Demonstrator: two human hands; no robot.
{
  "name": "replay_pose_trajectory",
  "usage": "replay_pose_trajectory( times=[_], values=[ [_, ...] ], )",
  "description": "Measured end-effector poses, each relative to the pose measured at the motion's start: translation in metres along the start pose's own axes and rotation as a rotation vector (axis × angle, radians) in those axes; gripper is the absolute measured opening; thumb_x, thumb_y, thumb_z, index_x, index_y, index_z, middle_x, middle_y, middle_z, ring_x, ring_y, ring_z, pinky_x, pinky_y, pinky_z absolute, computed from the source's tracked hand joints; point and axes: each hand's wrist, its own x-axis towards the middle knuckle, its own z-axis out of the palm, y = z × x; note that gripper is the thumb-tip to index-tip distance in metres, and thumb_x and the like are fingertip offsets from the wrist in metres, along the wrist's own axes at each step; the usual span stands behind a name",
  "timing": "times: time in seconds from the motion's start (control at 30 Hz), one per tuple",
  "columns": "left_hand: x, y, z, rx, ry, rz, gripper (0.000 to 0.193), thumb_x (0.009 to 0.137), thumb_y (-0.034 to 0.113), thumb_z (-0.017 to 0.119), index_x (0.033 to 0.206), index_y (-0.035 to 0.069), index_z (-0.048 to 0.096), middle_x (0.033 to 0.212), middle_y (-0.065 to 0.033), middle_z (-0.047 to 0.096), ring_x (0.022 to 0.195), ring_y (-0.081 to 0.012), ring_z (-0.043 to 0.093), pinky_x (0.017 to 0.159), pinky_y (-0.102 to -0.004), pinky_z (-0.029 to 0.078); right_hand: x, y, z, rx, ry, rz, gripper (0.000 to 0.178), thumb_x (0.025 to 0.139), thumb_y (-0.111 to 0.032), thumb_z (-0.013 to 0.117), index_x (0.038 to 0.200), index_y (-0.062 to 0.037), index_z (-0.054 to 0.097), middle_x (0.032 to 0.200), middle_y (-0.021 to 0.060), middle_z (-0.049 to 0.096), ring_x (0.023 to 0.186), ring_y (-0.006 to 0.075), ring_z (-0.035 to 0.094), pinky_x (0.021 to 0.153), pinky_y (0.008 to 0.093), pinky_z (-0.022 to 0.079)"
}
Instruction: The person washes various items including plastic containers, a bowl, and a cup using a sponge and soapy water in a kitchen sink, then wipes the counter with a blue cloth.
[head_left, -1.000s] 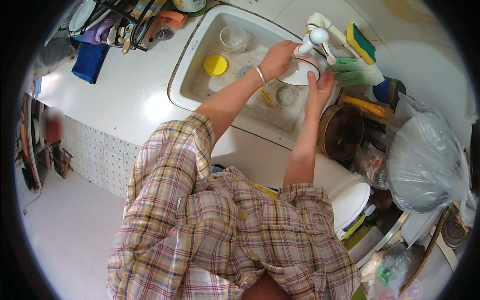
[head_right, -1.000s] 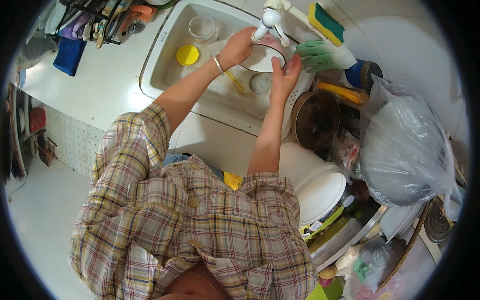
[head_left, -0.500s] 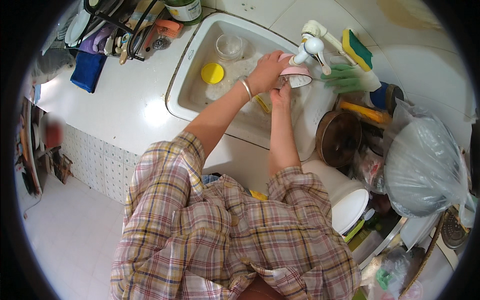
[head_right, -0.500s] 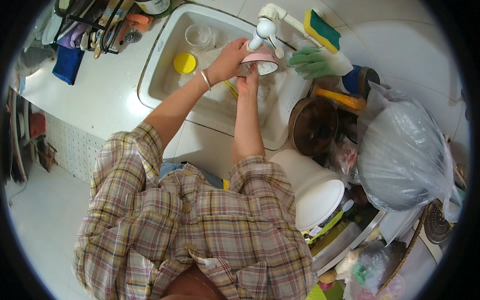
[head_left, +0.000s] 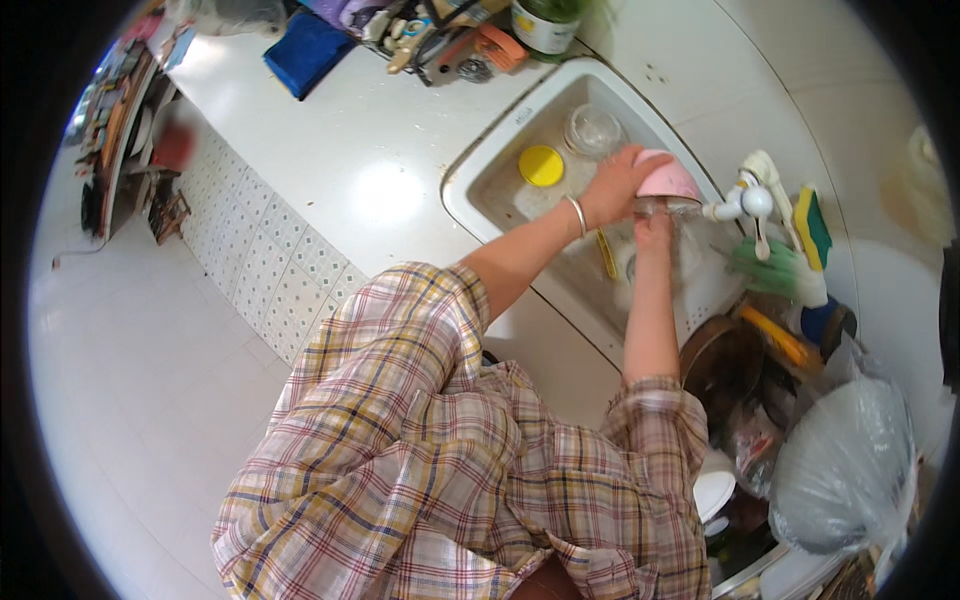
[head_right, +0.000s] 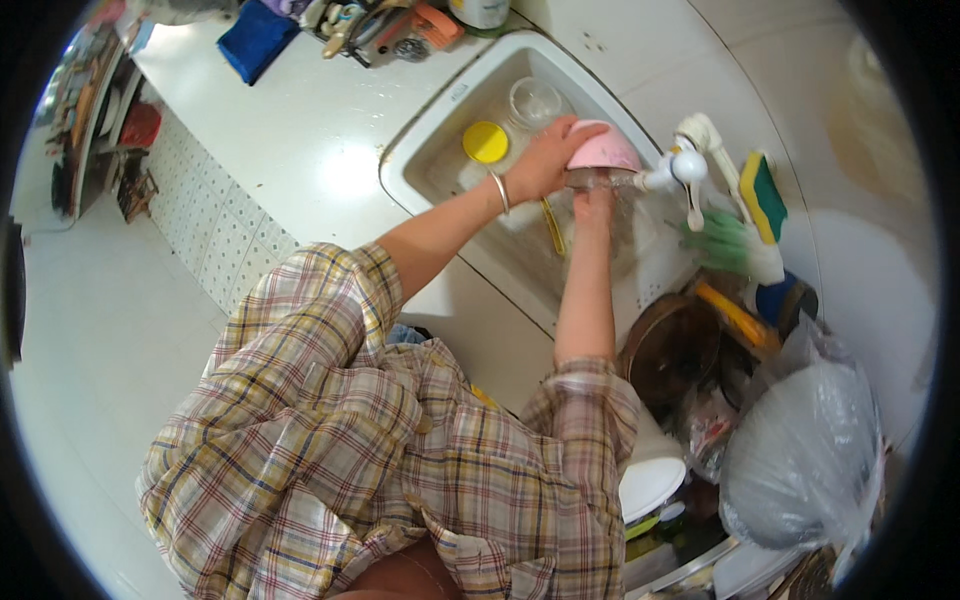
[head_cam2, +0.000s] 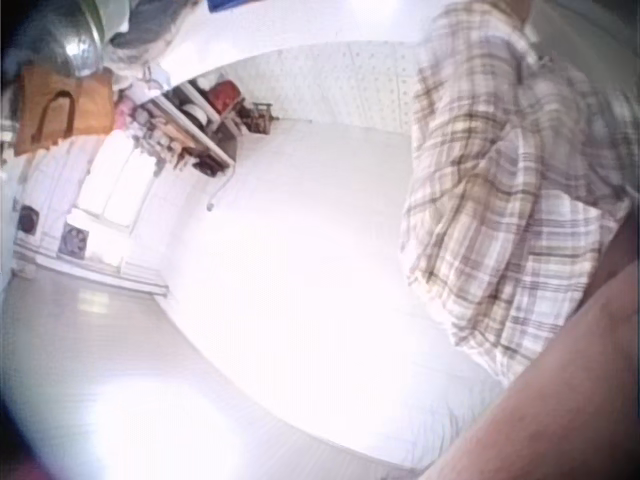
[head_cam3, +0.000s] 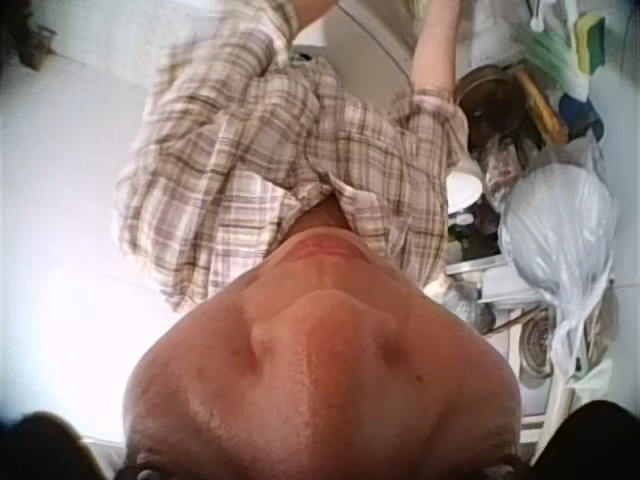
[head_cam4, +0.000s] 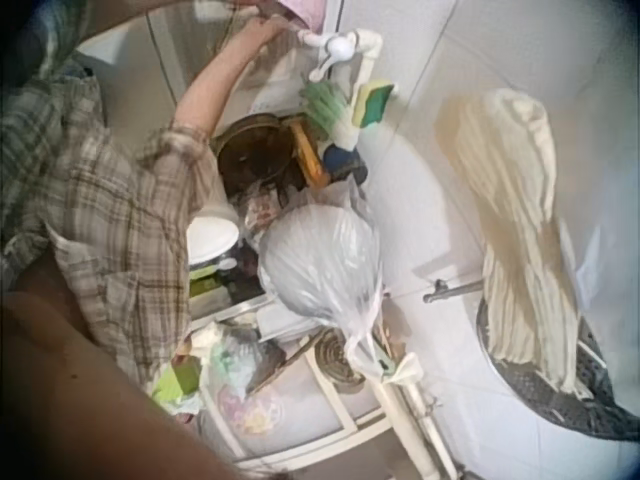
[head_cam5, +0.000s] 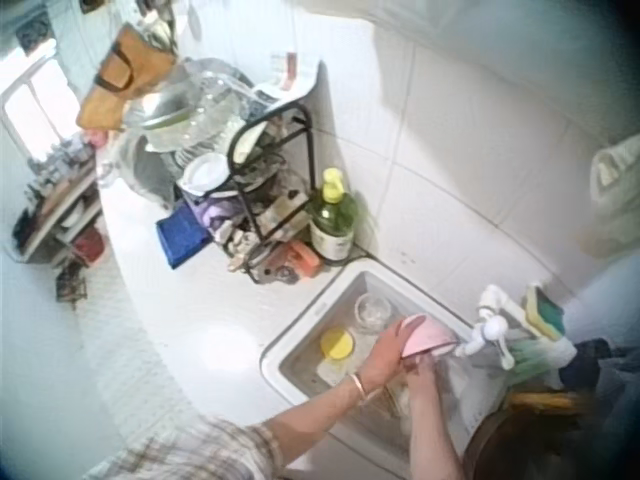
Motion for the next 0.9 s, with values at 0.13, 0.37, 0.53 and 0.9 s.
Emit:
replay_pose_trajectory(
  times=[0.13,0.37,0.53,0.9],
  values=[
    [0.0,-0.005,-0.011,-0.044,0.113,-0.012,0.08,0.064,-0.001,0.067,0.135,0.019,0.036,0.123,-0.0201,0.041,0.11,-0.0396,0.046,0.092,-0.0395,0.043,-0.032,0.005,0.05,0.05,-0.174,0.086,0.043,0.096,-0.034,0.042,0.132,-0.0089,0.041,0.128,0.0081,0.05,0.115,0.0218,0.05,0.096,0.0385,0.045],
    [0.002,-0.015,-0.017,-0.024,0.315,0.072,0.081,0.063,-0.004,0.066,0.136,0.012,0.034,0.122,-0.0202,0.04,0.11,-0.0397,0.045,0.096,-0.0388,0.04,-0.013,0.015,0.069,0.203,-0.278,0.069,0.037,0.095,-0.027,0.046,0.127,-0.0098,0.044,0.122,0.0064,0.054,0.109,0.0209,0.054,0.093,0.0398,0.047],
    [0.003,-0.021,-0.041,0.267,0.081,-0.001,0.071,0.07,-0.009,0.055,0.134,0.018,0.038,0.126,-0.0223,0.04,0.11,-0.0411,0.046,0.091,-0.0421,0.043,0.0,-0.038,0.055,-0.319,-0.169,-0.104,0.038,0.089,-0.009,0.052,0.127,-0.0082,0.046,0.118,0.0052,0.057,0.099,0.0236,0.059,0.077,0.039,0.053],
    [-0.008,-0.02,-0.045,0.551,-0.028,-0.267,0.052,0.079,0.0,0.05,0.127,0.019,0.042,0.124,-0.0168,0.044,0.098,-0.0444,0.052,0.082,-0.0472,0.047,-0.016,-0.077,0.07,-2.026,-0.417,-0.358,0.028,0.076,-0.024,0.062,0.1,-0.0086,0.066,0.101,0.0164,0.064,0.096,0.0345,0.061,0.08,0.0434,0.048]
  ],
)
